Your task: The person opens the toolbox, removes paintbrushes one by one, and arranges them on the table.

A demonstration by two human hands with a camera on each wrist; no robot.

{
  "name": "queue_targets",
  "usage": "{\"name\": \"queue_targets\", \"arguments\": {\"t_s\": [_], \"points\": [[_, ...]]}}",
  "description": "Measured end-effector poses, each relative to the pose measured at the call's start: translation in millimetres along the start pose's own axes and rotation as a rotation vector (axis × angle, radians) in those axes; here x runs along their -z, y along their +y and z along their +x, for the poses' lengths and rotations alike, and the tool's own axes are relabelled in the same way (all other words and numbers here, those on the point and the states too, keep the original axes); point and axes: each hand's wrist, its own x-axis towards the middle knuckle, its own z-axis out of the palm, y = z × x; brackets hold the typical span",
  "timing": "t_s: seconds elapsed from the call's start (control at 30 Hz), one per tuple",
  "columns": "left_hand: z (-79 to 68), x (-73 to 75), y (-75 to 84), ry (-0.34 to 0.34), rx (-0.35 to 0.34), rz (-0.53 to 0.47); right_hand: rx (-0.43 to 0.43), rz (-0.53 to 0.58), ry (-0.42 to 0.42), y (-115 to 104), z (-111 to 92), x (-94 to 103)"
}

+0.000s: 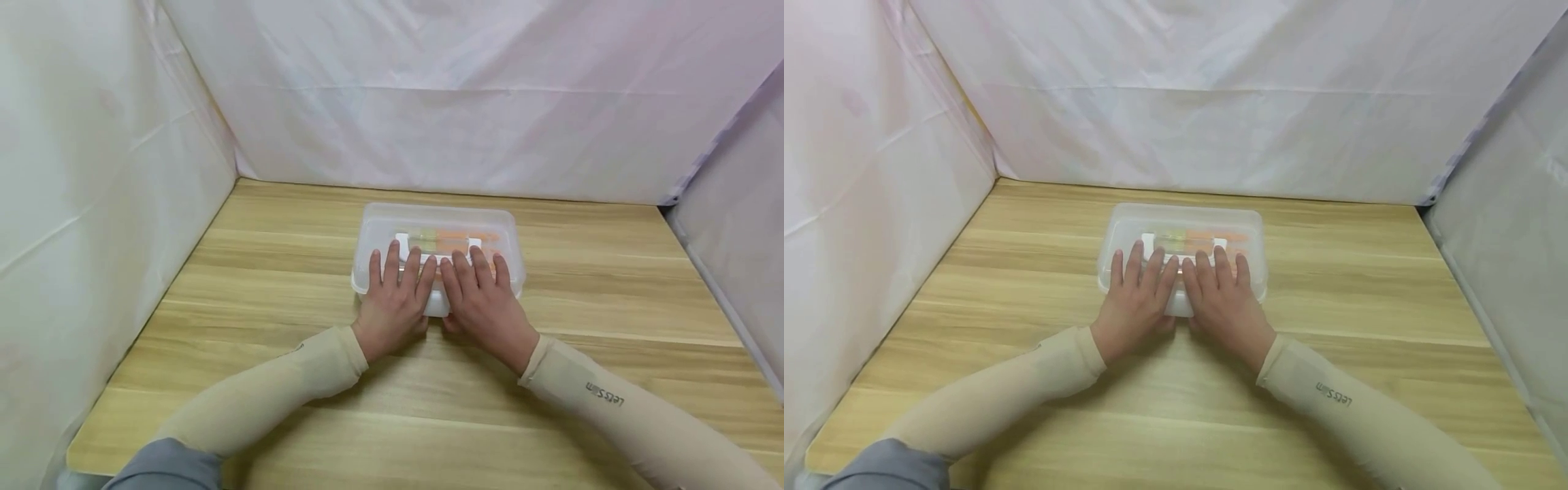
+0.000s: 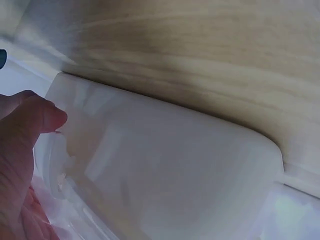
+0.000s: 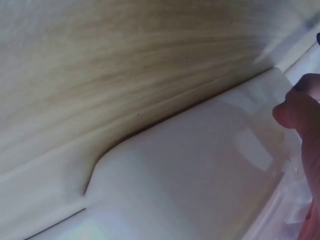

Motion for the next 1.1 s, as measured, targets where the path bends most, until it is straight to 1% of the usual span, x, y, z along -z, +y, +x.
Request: {"name": "queue_targets", "arguments": {"t_s": [0.1,0.3,0.53,0.8,1.1], "points": [[-1.0,1.9,-2.1,-0.004,-0.008,-0.016,-0.007,0.01,-0.024,0,0,3.6],[-3.1,-3.7,-4.9,-0.023,-0.024,-0.06,-0.043,0.097,-0.072,1,-6,4.2],[-0.7,-2.9,-12.3,-0.023,-0.05,-0.157,-0.061,0.162,-0.069,5,-10,4.8],[3.4,-1.8,-21.1,-0.034,-0.085,-0.177,-0.06,0.204,-0.062,10,-10,4.3],[5.7,0.8,-30.1,-0.067,-0.111,-0.243,-0.034,0.264,-0.072,15,-9,3.0]]}}
